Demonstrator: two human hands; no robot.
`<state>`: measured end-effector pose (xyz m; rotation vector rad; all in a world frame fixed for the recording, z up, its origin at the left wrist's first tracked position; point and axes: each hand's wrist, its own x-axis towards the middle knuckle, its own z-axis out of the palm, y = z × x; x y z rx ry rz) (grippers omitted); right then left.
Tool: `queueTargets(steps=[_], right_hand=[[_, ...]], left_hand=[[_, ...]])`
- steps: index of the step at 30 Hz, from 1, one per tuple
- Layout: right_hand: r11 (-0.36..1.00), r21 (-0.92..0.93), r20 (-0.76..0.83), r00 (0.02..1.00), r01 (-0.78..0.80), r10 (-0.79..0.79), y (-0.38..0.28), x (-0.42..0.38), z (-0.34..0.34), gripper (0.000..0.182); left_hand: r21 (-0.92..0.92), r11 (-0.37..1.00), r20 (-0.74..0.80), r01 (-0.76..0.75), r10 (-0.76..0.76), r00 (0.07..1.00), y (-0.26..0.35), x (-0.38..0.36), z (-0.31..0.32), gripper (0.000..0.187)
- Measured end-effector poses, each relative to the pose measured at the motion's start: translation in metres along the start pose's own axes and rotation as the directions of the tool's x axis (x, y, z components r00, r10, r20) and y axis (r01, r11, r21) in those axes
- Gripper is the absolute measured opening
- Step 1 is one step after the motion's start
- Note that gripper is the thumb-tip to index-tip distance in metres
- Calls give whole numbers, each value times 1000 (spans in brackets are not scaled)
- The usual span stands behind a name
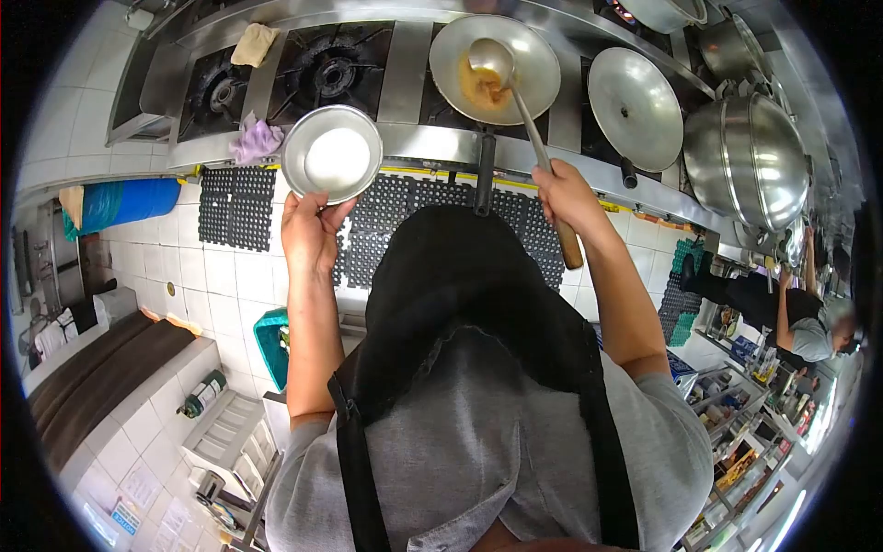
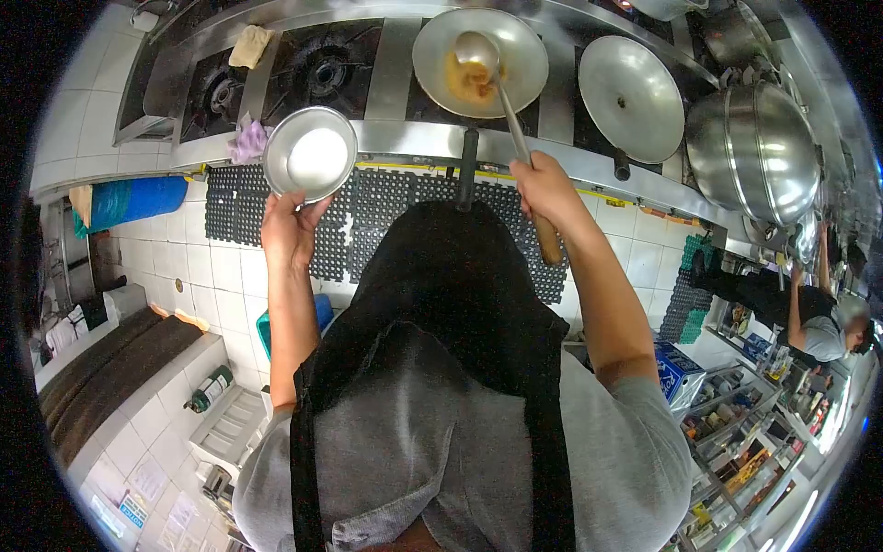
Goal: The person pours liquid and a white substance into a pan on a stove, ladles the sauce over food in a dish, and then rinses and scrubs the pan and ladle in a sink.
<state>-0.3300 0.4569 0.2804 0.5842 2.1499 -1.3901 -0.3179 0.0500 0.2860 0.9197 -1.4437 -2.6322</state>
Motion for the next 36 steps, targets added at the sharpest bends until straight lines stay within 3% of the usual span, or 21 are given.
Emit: queueTargets(steps=[3,5,9,11,20,22,25,27,29,31,33,36], right_hand=[[993,-92,-86,993,68,-76,2,11,4,30],[963,-263,-147,984,57,-99,5,4,1,34],[970,-244,-119,992,7,-37,-2,-18,7,34],[990,-144,-42,999,11,-18,-2,-9,8,34],[952,-301,-191,974,58,-120,14,-6,7,32],[1000,-7,-34,999,-4,4,4,-11,11,29],[995,94,-10,1000,27,-27,6,9,9,29],[997,63,-59,998,38,-35,10,12,10,29],[976,-204,-176,977,79,-116,15,6,11,31],[978,-197,-176,979,63,-98,10,0,11,30],[993,111,25,999,-31,29,2,1,11,29],[987,160,-19,1000,2,1,5,13,14,28]], left_hand=[[-3,1000,-10,12,-12,1000,-1,1,0,28],[10,1000,45,16,-17,999,-2,2,-2,28],[-14,1000,51,8,-8,999,-4,-1,1,27],[65,995,81,70,-76,994,-8,1,-4,35],[122,981,45,148,-154,987,-16,8,-15,32],[117,981,46,155,-161,986,-20,11,-15,34],[127,978,48,163,-170,984,-23,14,-14,36],[136,978,53,161,-169,984,-20,13,-11,38],[80,987,65,137,-142,988,-15,11,-6,27],[72,989,53,131,-135,989,-16,13,-5,26],[70,989,39,131,-134,990,-19,16,-7,26],[54,987,61,153,-157,986,-24,20,-14,27]])
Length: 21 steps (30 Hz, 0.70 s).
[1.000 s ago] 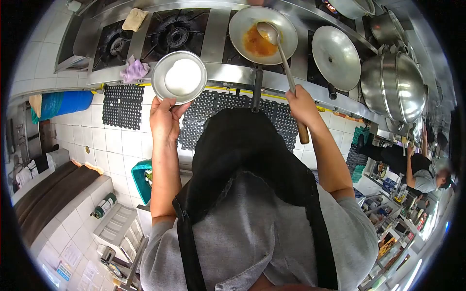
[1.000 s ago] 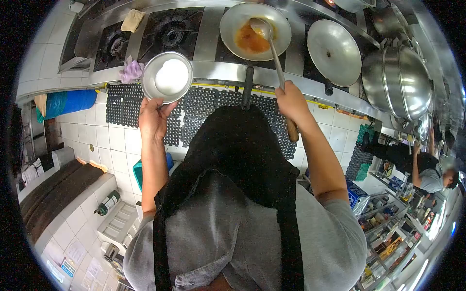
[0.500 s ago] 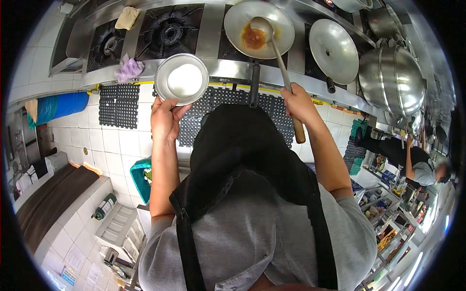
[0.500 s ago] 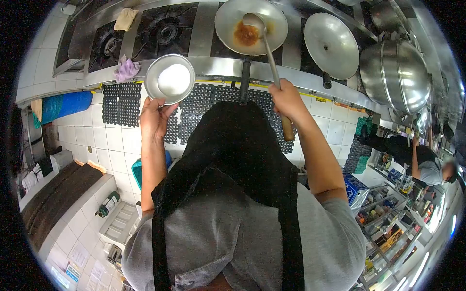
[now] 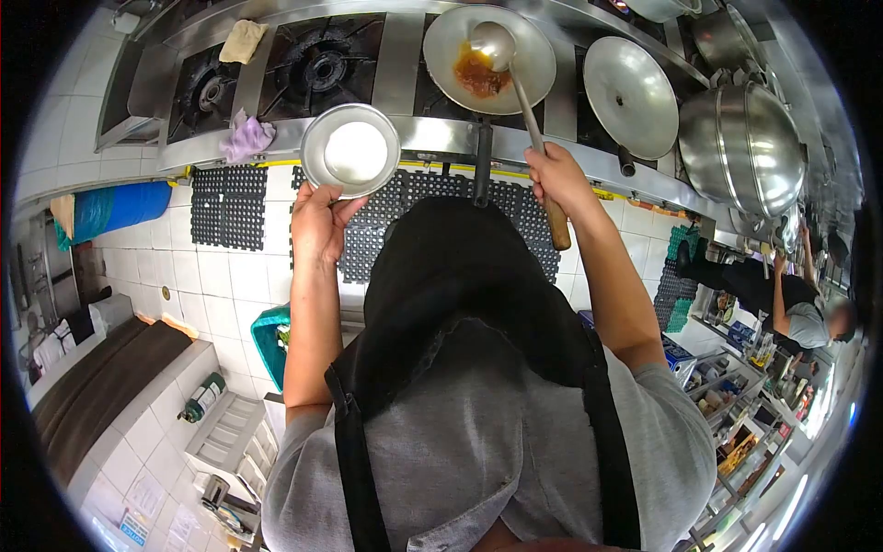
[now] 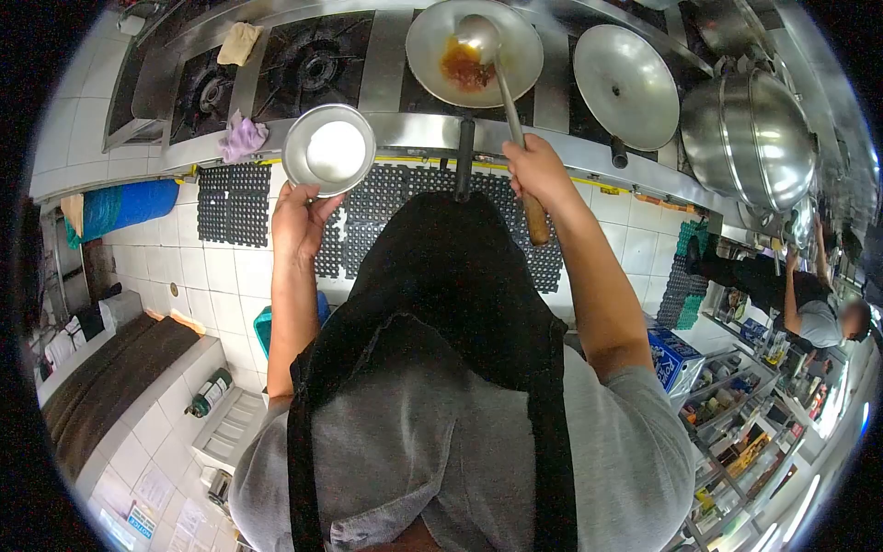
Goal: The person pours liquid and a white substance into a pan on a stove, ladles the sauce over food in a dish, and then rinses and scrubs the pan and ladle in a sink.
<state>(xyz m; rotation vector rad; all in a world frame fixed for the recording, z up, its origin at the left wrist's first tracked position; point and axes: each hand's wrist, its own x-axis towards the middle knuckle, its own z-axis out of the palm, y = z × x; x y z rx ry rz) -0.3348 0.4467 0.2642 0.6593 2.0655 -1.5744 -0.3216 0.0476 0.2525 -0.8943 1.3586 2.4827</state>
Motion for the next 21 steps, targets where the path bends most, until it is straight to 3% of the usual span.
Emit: queueTargets(steps=[2,4,5,7,8,10,11,14,16,17,20,21], right_hand=[[999,-19,-35,999,40,-40,-4,-3,4,28],[978,-207,-146,989,-23,-7,-8,-19,9,27],[978,-209,-146,989,-22,-8,-9,-23,10,27],[998,-38,3,998,-55,56,-10,-27,12,24],[998,-37,1,998,-57,58,-10,-20,10,24],[972,225,93,994,-68,48,-8,0,8,24],[971,227,94,994,-69,49,-6,2,8,24],[993,120,5,1000,-8,8,-1,4,7,23],[987,-163,-98,995,-5,-11,4,-11,8,23],[986,-167,-97,995,-5,-11,4,-14,7,23],[989,123,94,993,-83,72,-9,-16,7,24],[988,125,93,993,-85,74,-10,-8,7,24]], left_hand=[[17,1000,-17,13,-13,1000,-1,2,-3,29],[10,1000,-23,-2,2,1000,1,-1,-3,28],[9,1000,-28,-12,12,1000,1,-3,-3,28],[11,1000,-32,-7,7,999,0,-3,-3,27],[13,1000,-38,-1,2,999,-1,-3,-3,27],[21,1000,-52,7,-6,999,-4,1,-6,27],[26,1000,-66,10,-8,998,-5,3,-8,27],[85,996,41,16,-20,999,0,4,-13,35],[74,997,22,0,-2,1000,2,0,-9,36],[70,997,4,-9,8,1000,2,-1,-8,36],[52,999,-1,-5,5,1000,-3,1,-9,36],[56,998,0,-3,3,1000,-5,1,-10,36]])
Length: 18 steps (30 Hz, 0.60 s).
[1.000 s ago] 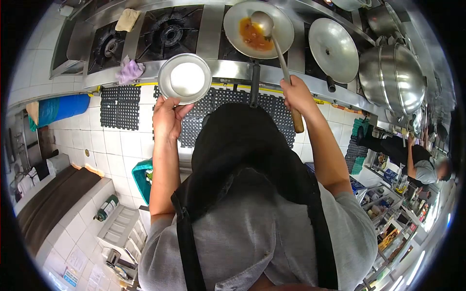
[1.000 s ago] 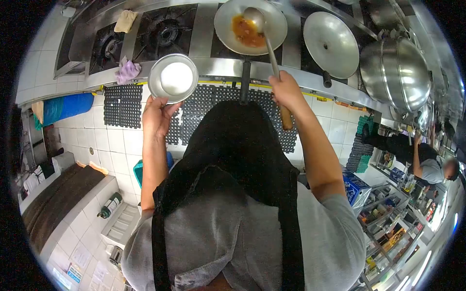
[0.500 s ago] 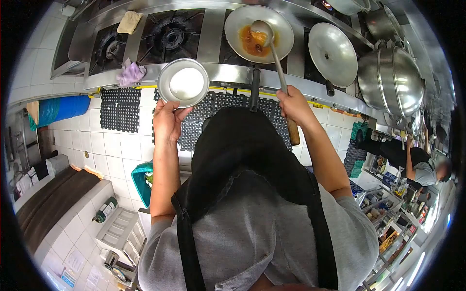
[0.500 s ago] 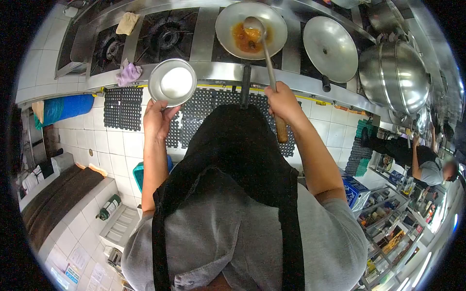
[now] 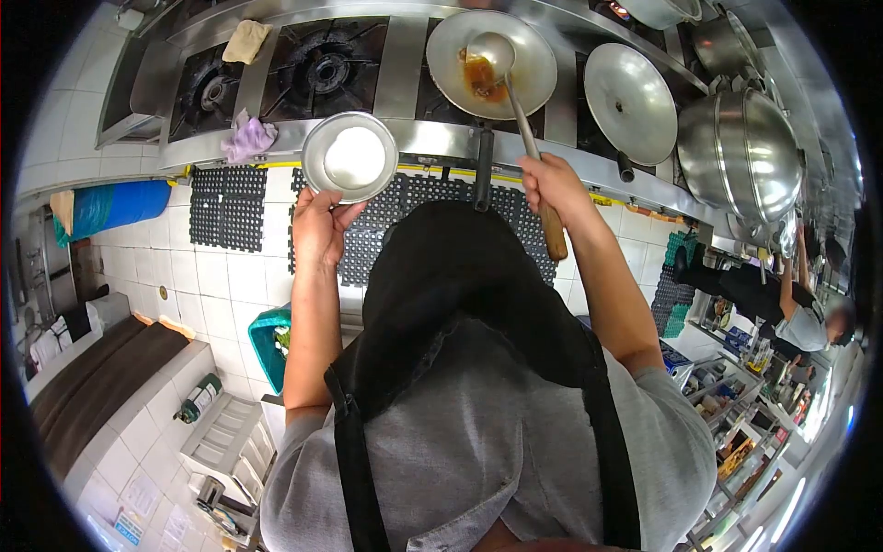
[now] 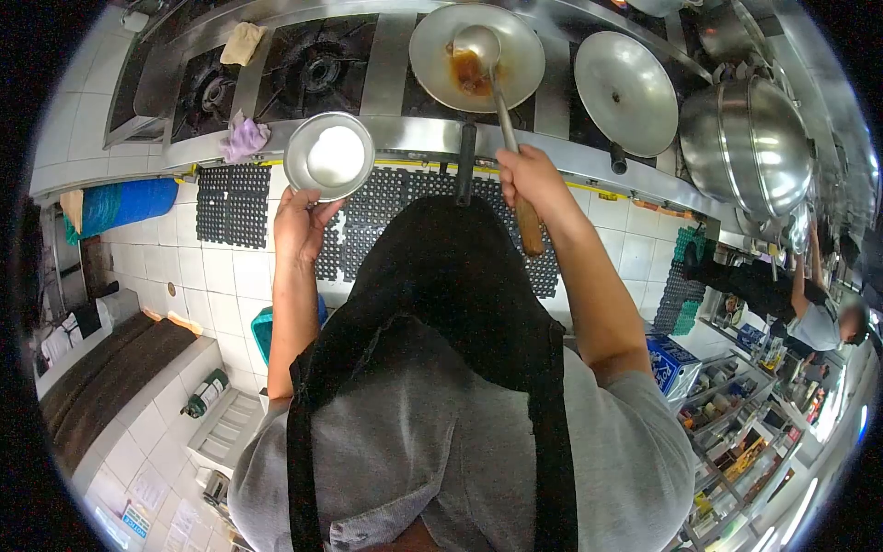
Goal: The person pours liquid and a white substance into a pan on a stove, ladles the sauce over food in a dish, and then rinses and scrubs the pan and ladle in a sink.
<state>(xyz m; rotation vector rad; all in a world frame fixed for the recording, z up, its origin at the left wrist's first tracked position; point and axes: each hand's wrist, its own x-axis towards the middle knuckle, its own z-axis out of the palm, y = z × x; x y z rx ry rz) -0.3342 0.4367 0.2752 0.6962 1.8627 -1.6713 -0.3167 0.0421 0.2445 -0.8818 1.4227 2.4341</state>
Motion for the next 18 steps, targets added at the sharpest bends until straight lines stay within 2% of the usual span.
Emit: queueTargets(steps=[2,3,4,6,8,10,14,16,17,18], right_hand=[[997,68,-76,997,30,-25,1,11,2,25],[998,-33,-125,990,62,-66,3,11,3,25],[997,-34,-124,990,68,-71,4,8,3,25],[952,-305,-221,969,35,-107,7,-8,3,25],[955,-295,-204,974,37,-100,6,-16,5,26],[994,-109,-66,998,7,-14,-1,-18,6,26],[996,40,-46,996,74,-72,6,11,4,27],[958,-273,-183,974,82,-135,10,12,2,31],[957,-276,-183,973,89,-143,13,7,1,31],[932,-355,-189,970,75,-150,14,-7,3,31]], left_hand=[[8,1000,-17,23,-23,1000,-2,2,-2,37],[9,1000,-15,20,-20,1000,-1,2,-2,37],[2,1000,8,16,-16,1000,0,1,-3,37],[-9,1000,28,9,-9,1000,2,0,-2,36],[26,1000,3,7,-7,1000,3,-2,-1,37],[22,1000,-8,16,-16,1000,0,2,-1,37],[9,999,-9,33,-33,999,-8,9,-5,38],[4,1000,-1,28,-28,1000,-9,11,-9,38],[-4,1000,3,27,-27,1000,-10,12,-10,38],[-7,1000,6,23,-23,1000,-10,13,-10,38]])
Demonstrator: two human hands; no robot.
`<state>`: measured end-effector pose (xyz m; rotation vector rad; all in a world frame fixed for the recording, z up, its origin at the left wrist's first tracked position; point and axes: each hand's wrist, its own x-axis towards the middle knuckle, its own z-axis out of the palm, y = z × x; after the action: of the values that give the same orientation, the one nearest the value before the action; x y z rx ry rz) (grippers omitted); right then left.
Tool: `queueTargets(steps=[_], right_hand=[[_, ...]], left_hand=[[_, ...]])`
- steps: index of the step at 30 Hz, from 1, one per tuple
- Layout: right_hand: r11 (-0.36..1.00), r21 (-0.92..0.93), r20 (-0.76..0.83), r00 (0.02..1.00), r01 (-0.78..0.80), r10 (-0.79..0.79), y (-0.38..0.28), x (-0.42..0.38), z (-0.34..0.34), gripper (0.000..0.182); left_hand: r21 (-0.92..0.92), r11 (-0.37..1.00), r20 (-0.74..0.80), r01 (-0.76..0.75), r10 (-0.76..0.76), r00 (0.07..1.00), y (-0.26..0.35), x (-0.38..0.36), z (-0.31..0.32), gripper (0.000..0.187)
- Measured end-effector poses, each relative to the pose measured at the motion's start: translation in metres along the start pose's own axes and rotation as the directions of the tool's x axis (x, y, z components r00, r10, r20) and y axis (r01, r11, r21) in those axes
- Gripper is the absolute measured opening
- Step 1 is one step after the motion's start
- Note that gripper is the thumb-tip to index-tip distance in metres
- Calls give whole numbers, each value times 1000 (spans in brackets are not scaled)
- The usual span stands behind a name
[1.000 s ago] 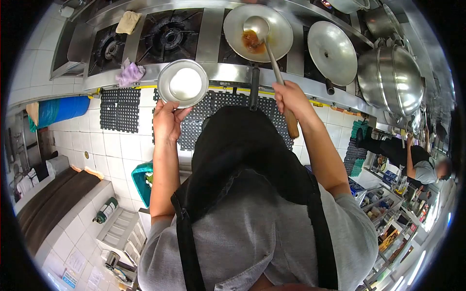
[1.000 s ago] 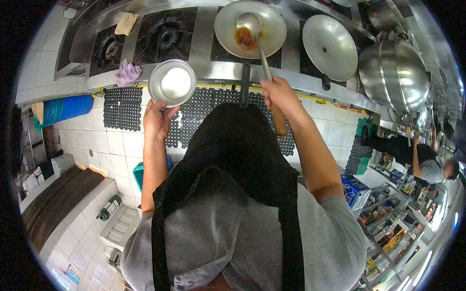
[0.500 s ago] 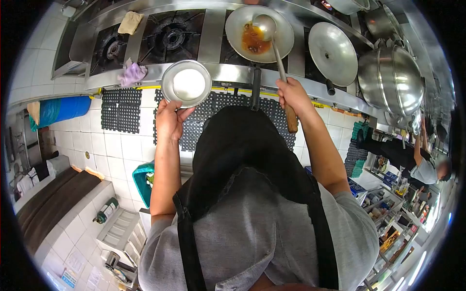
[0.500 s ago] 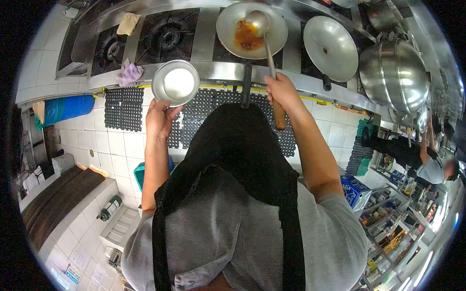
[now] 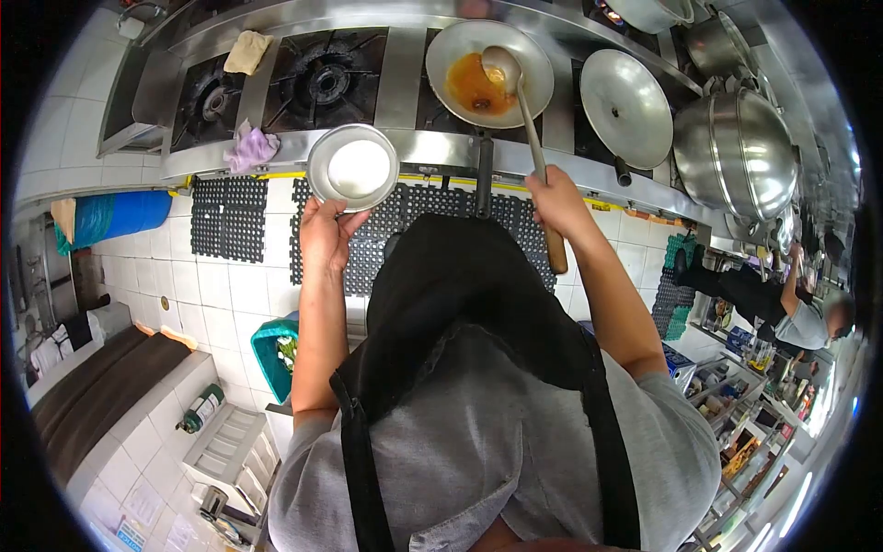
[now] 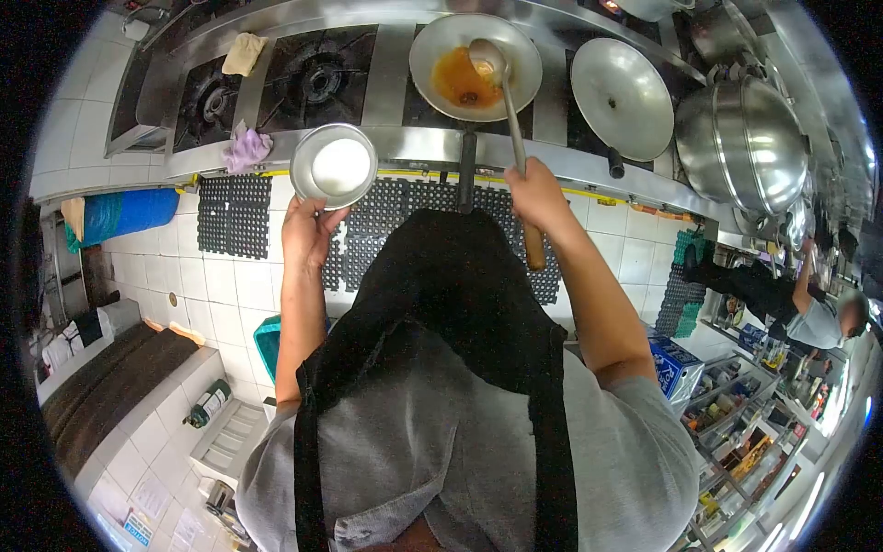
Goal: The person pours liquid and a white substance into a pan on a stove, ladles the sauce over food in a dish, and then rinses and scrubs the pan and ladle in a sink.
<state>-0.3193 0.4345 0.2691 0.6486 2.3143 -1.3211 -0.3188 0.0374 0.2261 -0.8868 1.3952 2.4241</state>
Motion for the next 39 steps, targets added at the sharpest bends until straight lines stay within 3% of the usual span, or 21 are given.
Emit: queueTargets(steps=[2,3,4,7,9,10,12,14,16,19,20,22,23,28,31,32,34,37,38,39], right_hand=[[996,-84,-15,1000,2,-3,-4,-8,-4,32],[1000,-5,43,999,1,-1,-7,-9,-4,33],[997,74,103,995,-4,-4,-9,-9,-4,34],[995,96,79,997,1,-8,-15,12,-2,34],[999,-10,-13,999,50,-51,-11,19,1,35],[998,-7,-14,998,55,-55,-9,18,0,35],[990,-123,-42,997,64,-70,-6,5,-1,35],[990,-127,-37,998,54,-59,-12,-5,-4,34],[994,112,158,988,-18,0,-18,-8,-8,34],[973,231,164,986,-15,-24,-10,22,-9,34],[972,236,162,987,-16,-23,-6,22,-8,34],[998,-9,-11,998,58,-58,-10,16,-8,33],[999,-33,-34,999,18,-20,-11,7,-9,33],[999,52,89,996,-3,-1,-23,-8,-13,33],[951,309,144,989,-11,-36,-19,24,-11,30],[951,310,141,989,-8,-38,-14,25,-12,30],[998,53,-8,999,43,-43,-21,16,-13,30],[1000,-5,-3,1000,8,-8,-13,-4,-9,29],[1000,-10,-2,1000,6,-6,-14,-4,-11,29],[983,170,85,995,-70,56,-22,-7,-13,30]], left_hand=[[3,1000,-36,-21,21,999,-2,1,1,38],[-50,998,-64,-36,33,997,-2,-2,5,17],[-51,998,-59,-35,32,998,-3,0,6,17],[-45,999,-38,-18,16,999,-8,4,1,19],[-13,1000,-12,14,-14,1000,-5,6,0,40],[-11,1000,-11,9,-9,1000,-2,6,0,40],[-40,999,-28,-22,21,999,2,2,2,21],[-37,999,-46,-24,23,999,3,1,4,22],[-58,998,-61,-29,25,998,2,1,6,24],[-34,999,-98,-3,0,995,-2,4,7,25],[-29,1000,-95,-3,0,995,-3,6,4,25],[28,999,-32,23,-22,999,-6,16,-3,38],[17,1000,-28,26,-26,999,-9,21,-6,38],[-8,1000,-70,17,-18,997,-22,49,-7,26],[-9,999,-66,41,-42,997,-26,66,-3,27],[-12,998,-85,60,-61,994,-24,72,1,28],[-15,997,-59,79,-79,995,-31,98,-15,32],[-51,996,-47,72,-75,996,-37,110,-17,37],[-55,996,-48,75,-77,996,-39,111,-18,37],[-75,995,-42,70,-73,996,-39,113,-19,39]])
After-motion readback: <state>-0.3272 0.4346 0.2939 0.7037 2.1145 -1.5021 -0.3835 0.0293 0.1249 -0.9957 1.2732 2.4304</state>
